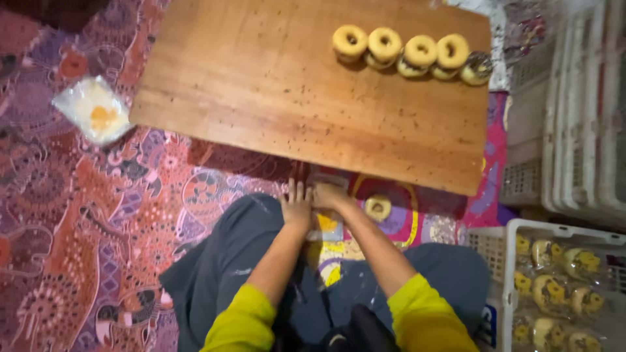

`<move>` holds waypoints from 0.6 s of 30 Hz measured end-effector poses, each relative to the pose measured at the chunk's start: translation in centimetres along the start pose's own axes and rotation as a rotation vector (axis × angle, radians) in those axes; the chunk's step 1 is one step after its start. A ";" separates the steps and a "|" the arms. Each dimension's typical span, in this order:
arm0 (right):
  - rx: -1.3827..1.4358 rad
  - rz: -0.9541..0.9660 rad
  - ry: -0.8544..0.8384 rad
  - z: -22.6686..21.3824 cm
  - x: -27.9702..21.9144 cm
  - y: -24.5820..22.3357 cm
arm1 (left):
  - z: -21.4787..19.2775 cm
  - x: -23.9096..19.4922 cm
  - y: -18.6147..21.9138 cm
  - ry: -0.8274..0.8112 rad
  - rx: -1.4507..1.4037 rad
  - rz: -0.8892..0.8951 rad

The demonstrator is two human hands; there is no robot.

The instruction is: The person sits on the floor and repeatedly picks up doughnuts from a wooden board, places them into small plastic bags, and then puts the sealed bags into a white crate. The process is repeated for multiple doughnuts.

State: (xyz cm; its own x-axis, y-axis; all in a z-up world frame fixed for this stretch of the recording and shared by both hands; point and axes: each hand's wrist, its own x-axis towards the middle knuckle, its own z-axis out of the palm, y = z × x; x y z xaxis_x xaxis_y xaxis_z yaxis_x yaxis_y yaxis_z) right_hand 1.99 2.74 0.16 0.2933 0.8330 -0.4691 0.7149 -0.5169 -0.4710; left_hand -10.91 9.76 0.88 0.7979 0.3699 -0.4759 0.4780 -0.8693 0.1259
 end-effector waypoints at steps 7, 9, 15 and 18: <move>0.276 -0.267 0.585 -2.4 -15.1 -4.9 | 1.1 -4.8 -0.1 0.233 -1.898 0.065; -0.163 -0.543 0.637 -3.7 -19.4 -6.2 | 1.7 -6.3 -0.3 -0.359 -2.561 0.072; 0.874 0.065 1.188 -20.5 -16.4 8.5 | -1.5 -6.3 -1.5 -0.107 -2.671 -0.288; 0.462 0.119 1.318 -28.0 -10.9 21.8 | -4.3 -7.0 -1.0 -0.016 -2.672 -0.473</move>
